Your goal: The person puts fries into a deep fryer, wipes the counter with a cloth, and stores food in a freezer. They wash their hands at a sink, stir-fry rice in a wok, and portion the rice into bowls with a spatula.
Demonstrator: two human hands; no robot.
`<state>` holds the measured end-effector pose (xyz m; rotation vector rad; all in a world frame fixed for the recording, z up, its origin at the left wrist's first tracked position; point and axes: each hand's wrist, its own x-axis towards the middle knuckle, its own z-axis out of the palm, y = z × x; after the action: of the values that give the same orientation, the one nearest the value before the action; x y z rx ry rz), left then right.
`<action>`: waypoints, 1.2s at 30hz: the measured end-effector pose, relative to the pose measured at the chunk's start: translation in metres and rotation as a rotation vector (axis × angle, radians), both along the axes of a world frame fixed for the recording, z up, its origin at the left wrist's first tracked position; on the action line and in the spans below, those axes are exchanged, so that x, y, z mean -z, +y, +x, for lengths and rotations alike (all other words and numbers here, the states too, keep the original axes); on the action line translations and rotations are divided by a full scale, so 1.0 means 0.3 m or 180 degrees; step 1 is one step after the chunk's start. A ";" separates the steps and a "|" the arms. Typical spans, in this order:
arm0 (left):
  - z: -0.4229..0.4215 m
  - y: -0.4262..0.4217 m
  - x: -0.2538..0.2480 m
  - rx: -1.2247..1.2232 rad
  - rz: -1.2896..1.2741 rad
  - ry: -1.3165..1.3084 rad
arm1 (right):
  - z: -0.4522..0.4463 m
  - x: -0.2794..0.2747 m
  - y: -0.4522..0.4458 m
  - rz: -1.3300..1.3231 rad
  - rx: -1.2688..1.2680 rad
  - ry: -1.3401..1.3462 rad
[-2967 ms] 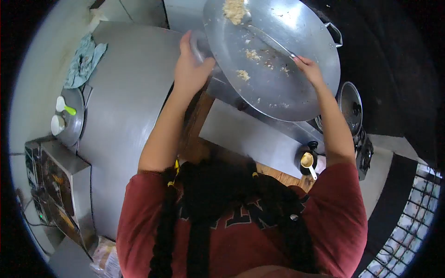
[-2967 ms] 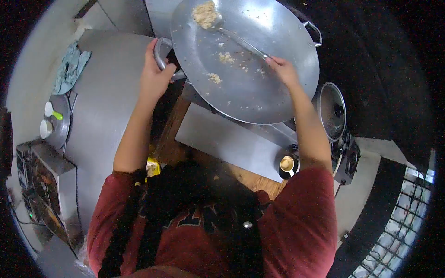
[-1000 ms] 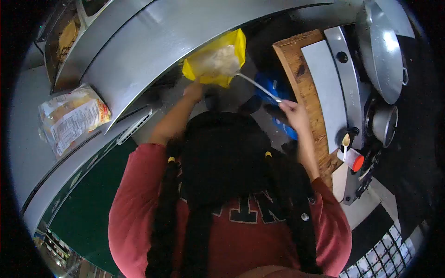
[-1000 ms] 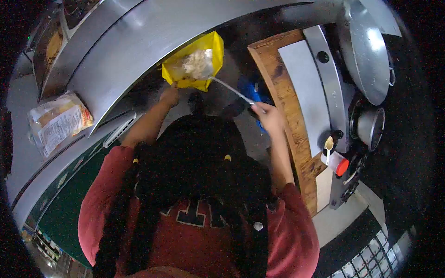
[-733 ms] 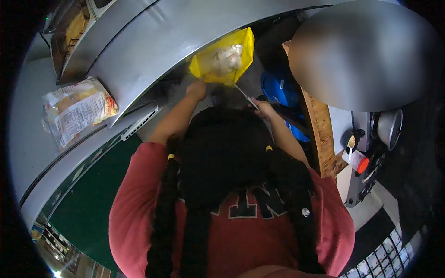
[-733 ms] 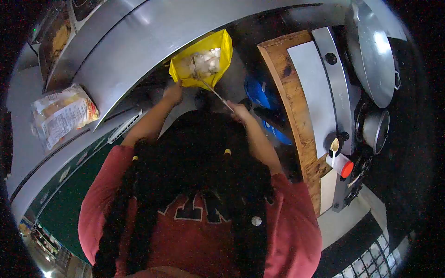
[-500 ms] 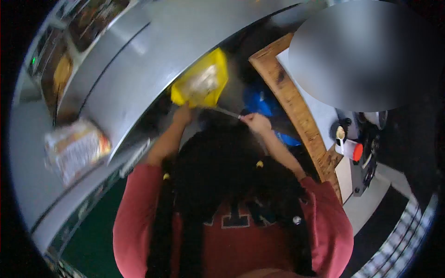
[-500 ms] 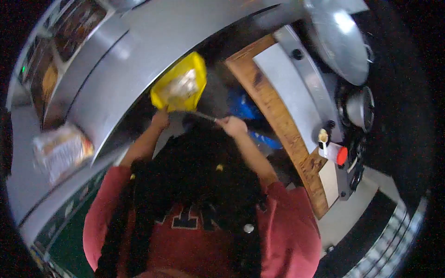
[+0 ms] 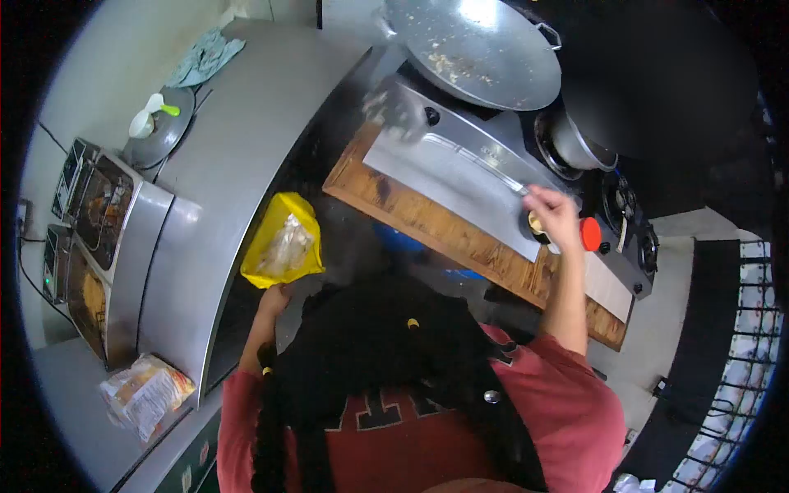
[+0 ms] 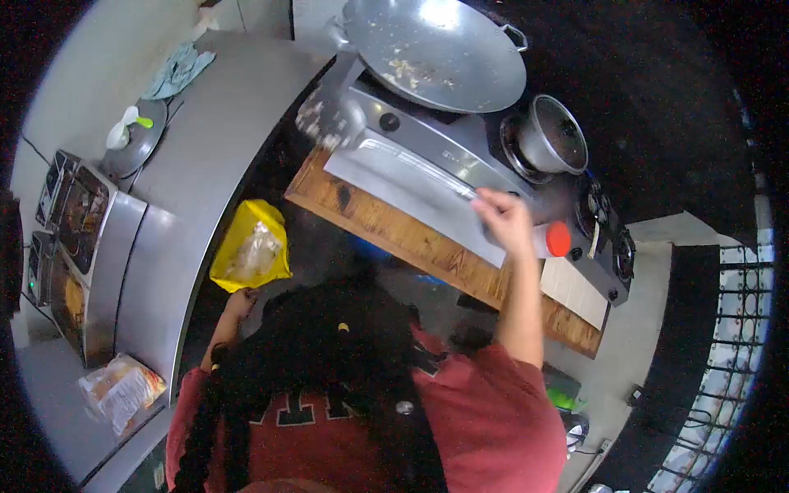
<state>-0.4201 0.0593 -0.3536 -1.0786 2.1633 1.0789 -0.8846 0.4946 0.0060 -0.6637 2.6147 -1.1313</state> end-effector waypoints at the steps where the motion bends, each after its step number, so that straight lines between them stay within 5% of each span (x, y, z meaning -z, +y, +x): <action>1: -0.043 0.014 -0.055 0.0011 -0.0028 0.0017 | -0.060 -0.104 0.008 0.0047 0.0188 0.0284; 3: -0.121 0.067 -0.207 -0.0807 0.0297 -0.0136 | -0.191 -0.297 0.017 0.0534 0.0208 0.0648; 4: -0.107 0.063 -0.136 -0.0114 -0.0521 0.0386 | -0.251 -0.372 0.006 0.0881 0.0242 0.0853; 6: -0.160 0.091 -0.170 -0.0080 -0.0608 0.0561 | -0.357 -0.504 -0.048 0.1758 0.0280 0.1307; 11: -0.284 0.155 -0.175 -0.0228 -0.0714 0.0872 | -0.665 -0.504 -0.180 0.3108 -0.0058 0.1555; 16: -0.372 0.262 -0.246 -0.0719 -0.0587 0.0774 | -1.000 -0.282 -0.313 0.2920 -0.0538 0.1183; 21: -0.367 0.286 -0.299 -0.0821 -0.0468 0.0248 | -1.152 -0.366 -0.409 0.3274 -0.0688 0.1733; 28: -0.258 0.337 -0.289 -0.1090 -0.0907 0.0322 | -1.644 -0.378 -0.460 0.3569 -0.0532 0.1225; 33: -0.145 0.402 -0.196 -0.1262 -0.0782 -0.0005 | -2.109 -0.133 -0.579 0.2823 -0.1327 0.1178; 36: -0.075 0.441 -0.197 -0.1516 -0.0511 -0.0485 | -2.099 -0.135 -0.698 0.2357 -0.1963 0.0723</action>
<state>-0.4425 0.1915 -0.2946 -1.7520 1.9450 0.9840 -1.5144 0.2851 0.0464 -1.3053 2.4243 0.0951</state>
